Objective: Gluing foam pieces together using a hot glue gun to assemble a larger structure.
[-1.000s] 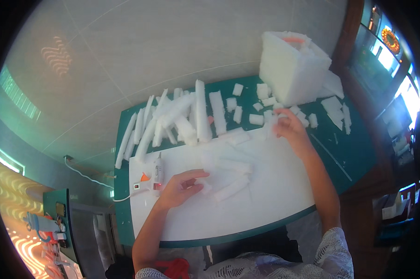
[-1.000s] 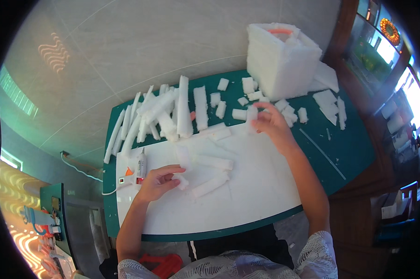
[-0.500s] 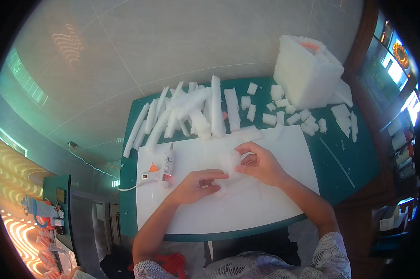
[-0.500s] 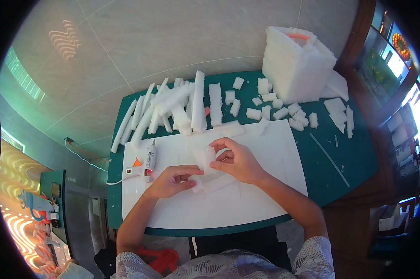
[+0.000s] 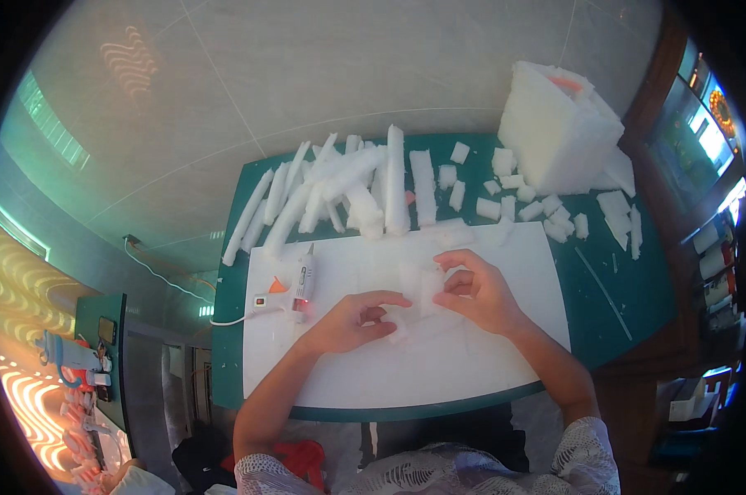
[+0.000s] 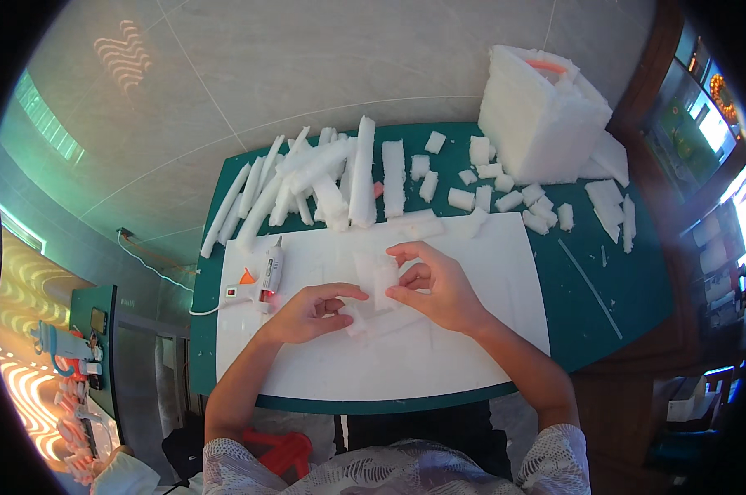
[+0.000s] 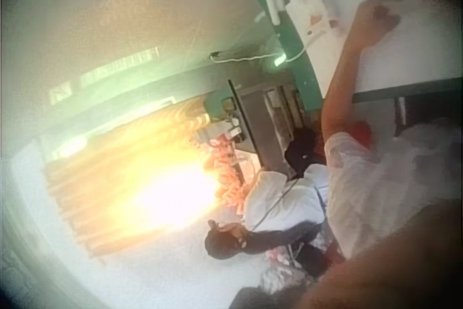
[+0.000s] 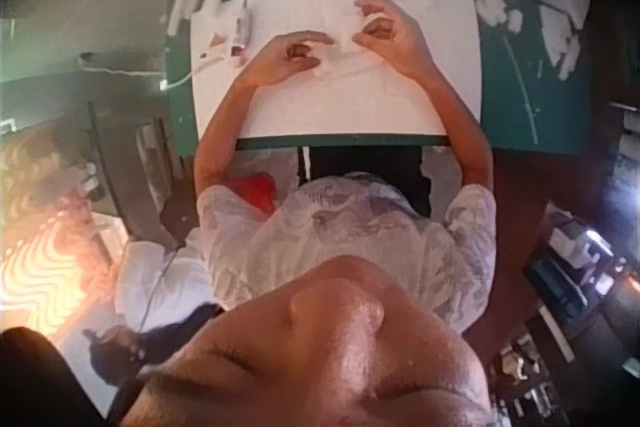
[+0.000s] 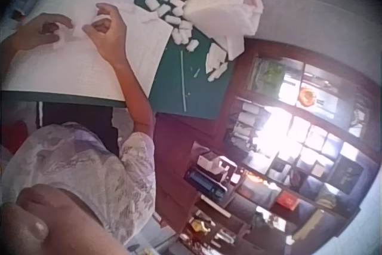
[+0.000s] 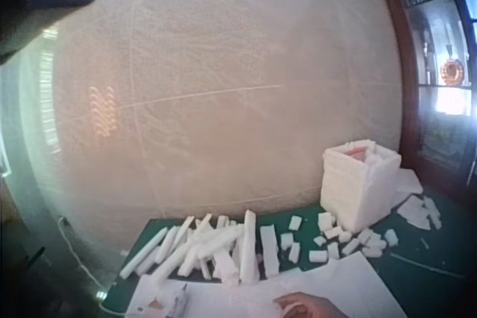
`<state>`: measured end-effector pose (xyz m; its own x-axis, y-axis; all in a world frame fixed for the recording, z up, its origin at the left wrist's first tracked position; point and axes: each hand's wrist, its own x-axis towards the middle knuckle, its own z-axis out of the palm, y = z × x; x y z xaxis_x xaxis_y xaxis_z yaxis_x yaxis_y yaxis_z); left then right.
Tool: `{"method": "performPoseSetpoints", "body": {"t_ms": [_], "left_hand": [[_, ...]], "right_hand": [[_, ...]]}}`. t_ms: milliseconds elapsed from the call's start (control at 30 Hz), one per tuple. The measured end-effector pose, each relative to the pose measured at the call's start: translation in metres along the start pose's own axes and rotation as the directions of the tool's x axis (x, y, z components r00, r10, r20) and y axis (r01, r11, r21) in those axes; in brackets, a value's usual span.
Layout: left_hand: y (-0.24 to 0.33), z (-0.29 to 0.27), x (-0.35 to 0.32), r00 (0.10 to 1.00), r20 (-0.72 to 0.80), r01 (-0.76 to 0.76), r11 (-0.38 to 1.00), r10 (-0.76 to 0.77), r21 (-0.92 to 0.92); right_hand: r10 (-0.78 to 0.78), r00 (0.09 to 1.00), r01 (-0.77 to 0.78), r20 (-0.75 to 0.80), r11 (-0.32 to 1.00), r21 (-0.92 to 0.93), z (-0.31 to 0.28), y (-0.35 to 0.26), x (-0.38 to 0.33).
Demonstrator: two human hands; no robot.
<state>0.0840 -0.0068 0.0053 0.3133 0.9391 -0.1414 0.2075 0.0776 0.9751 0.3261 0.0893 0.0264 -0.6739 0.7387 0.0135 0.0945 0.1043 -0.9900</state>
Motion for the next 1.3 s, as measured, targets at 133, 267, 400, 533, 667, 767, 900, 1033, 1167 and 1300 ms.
{"method": "performPoseSetpoints", "body": {"t_ms": [133,267,400,533,667,767,900,1033,1167,1300], "left_hand": [[-0.002,0.0,0.001,1.0,-0.02,0.0,1.0,0.0,0.001],[-0.006,0.003,0.002,0.999,-0.033,-0.001,1.0,0.001,-0.002],[-0.004,0.004,0.0,0.999,-0.043,0.013,1.0,-0.012,0.027],[-0.007,0.003,0.002,0.999,-0.012,-0.036,0.999,0.036,0.012],[-0.002,0.003,0.001,0.999,0.032,-0.026,0.995,0.023,0.093],[-0.001,0.002,-0.001,0.999,0.051,-0.004,0.996,0.0,0.087],[0.001,0.002,0.001,0.997,0.071,-0.007,0.999,0.005,0.033],[0.005,0.002,0.001,0.995,0.096,0.022,0.999,-0.025,0.026],[0.005,0.003,-0.001,0.995,0.091,0.036,0.998,-0.042,0.06],[0.002,0.002,-0.002,0.996,0.091,0.02,0.999,-0.023,0.026]], "right_hand": [[-0.006,0.999,0.006,0.052,1.0,-0.002,0.004,0.002,-0.003],[0.052,0.987,-0.05,0.149,0.999,-0.013,0.012,0.006,-0.004],[0.032,0.984,-0.032,0.177,0.999,-0.003,0.018,0.014,-0.004],[-0.027,0.999,0.025,0.033,0.998,0.053,0.016,0.016,-0.003],[-0.014,0.999,0.017,-0.046,0.998,0.066,0.016,0.017,-0.002],[-0.029,0.998,0.028,-0.057,1.0,-0.014,0.018,0.015,-0.001],[-0.023,0.997,0.025,-0.08,0.999,0.023,0.015,0.026,0.0],[-0.036,0.995,0.041,-0.097,0.998,0.05,0.021,0.024,-0.001],[0.021,0.999,-0.019,-0.038,0.998,0.061,0.02,0.019,-0.001],[0.075,0.997,-0.077,0.024,0.992,0.096,0.019,0.021,-0.001]]}}
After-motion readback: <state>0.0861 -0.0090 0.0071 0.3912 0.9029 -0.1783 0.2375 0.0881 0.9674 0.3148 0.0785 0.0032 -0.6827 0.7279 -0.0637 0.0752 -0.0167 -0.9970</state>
